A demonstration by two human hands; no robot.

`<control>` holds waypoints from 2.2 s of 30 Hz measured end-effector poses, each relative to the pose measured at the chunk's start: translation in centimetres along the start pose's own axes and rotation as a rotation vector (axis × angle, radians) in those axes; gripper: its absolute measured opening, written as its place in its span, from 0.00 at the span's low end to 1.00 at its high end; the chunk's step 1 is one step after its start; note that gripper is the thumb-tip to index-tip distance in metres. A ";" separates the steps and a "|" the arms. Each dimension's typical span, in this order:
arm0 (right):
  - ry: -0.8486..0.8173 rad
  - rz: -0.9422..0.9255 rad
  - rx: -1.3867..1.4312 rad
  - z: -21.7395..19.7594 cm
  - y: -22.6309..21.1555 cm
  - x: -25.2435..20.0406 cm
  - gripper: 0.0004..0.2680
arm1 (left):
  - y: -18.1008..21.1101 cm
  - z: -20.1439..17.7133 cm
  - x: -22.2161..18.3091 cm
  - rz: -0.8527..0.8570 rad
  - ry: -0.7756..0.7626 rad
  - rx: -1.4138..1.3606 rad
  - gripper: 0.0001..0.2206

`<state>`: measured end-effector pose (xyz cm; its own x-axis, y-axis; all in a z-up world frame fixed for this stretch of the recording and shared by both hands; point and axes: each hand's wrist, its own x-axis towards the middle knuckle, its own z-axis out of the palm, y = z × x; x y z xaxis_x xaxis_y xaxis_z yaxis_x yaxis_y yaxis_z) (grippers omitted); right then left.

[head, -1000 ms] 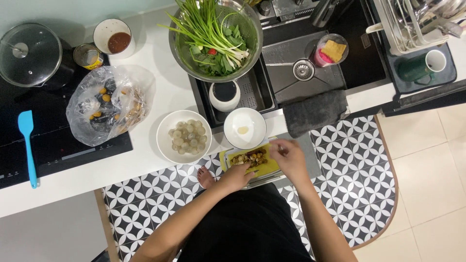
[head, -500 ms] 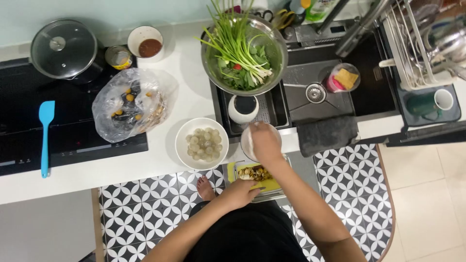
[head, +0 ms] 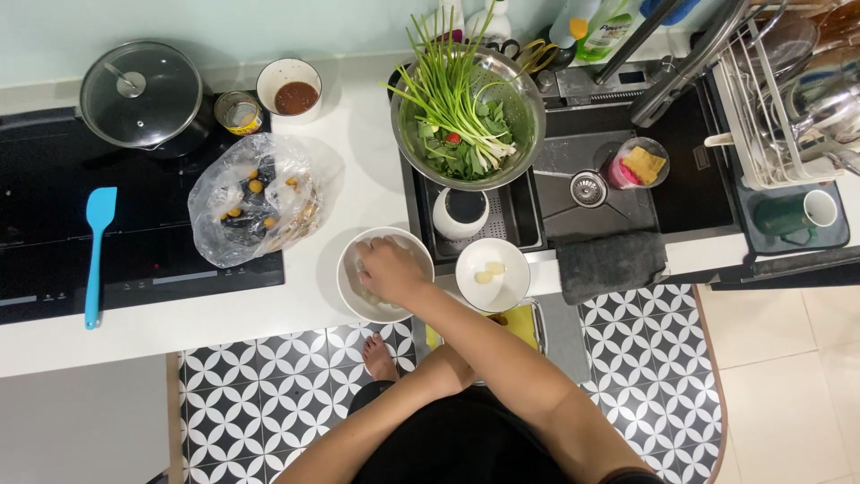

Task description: The recorder is peeling the skin off of several small green/brown fruits (likely hog plums or similar) by hand and placing them into a white bowl.

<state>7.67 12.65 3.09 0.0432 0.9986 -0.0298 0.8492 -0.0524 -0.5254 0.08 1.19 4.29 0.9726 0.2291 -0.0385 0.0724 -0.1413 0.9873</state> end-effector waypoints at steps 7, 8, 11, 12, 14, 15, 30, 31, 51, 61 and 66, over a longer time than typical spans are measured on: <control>0.086 0.122 0.986 -7.7 0.6 -7.7 0.10 | 1.6 -0.8 -1.2 -0.286 -0.084 0.197 0.15; 0.085 0.155 1.181 -10.0 0.8 -9.7 0.10 | 1.9 -1.0 -1.5 -0.239 -0.039 0.155 0.14; 0.156 0.202 1.433 -14.1 2.4 -15.8 0.11 | 6.5 -2.5 -1.4 -0.319 0.012 0.040 0.15; 0.215 0.202 1.488 -15.0 3.1 -17.8 0.12 | 8.6 -3.2 -1.1 -0.445 0.035 -0.028 0.16; 0.299 0.237 1.508 -16.5 3.5 -20.5 0.12 | 9.6 -2.9 -1.1 -0.356 0.145 -0.176 0.16; 0.366 0.263 1.527 -17.2 3.6 -21.8 0.12 | 10.1 -2.7 -1.1 -0.267 0.271 -0.325 0.15; 0.722 0.251 0.994 -19.2 -0.5 -26.0 0.13 | 19.8 -2.6 2.1 -0.290 0.122 -0.198 0.21; 0.720 0.250 0.995 -19.1 -0.5 -25.9 0.13 | 19.8 -2.5 2.1 -0.291 0.124 -0.198 0.21; 0.672 0.373 1.099 -19.4 -2.1 -22.7 0.09 | 20.6 -3.0 0.1 -0.373 0.280 -0.215 0.23; 0.631 0.215 0.833 -21.4 -3.5 -22.7 0.13 | 20.4 -3.0 0.3 -0.333 0.263 -0.229 0.23; 0.764 0.161 0.418 -20.6 -4.1 -22.5 0.12 | 19.4 -1.4 0.2 -0.171 0.383 -0.280 0.19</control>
<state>14.08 -9.52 23.43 0.6126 0.6998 0.3674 0.5469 -0.0396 -0.8363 1.37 -0.21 23.64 0.7974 0.5706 -0.1963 0.1107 0.1814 0.9771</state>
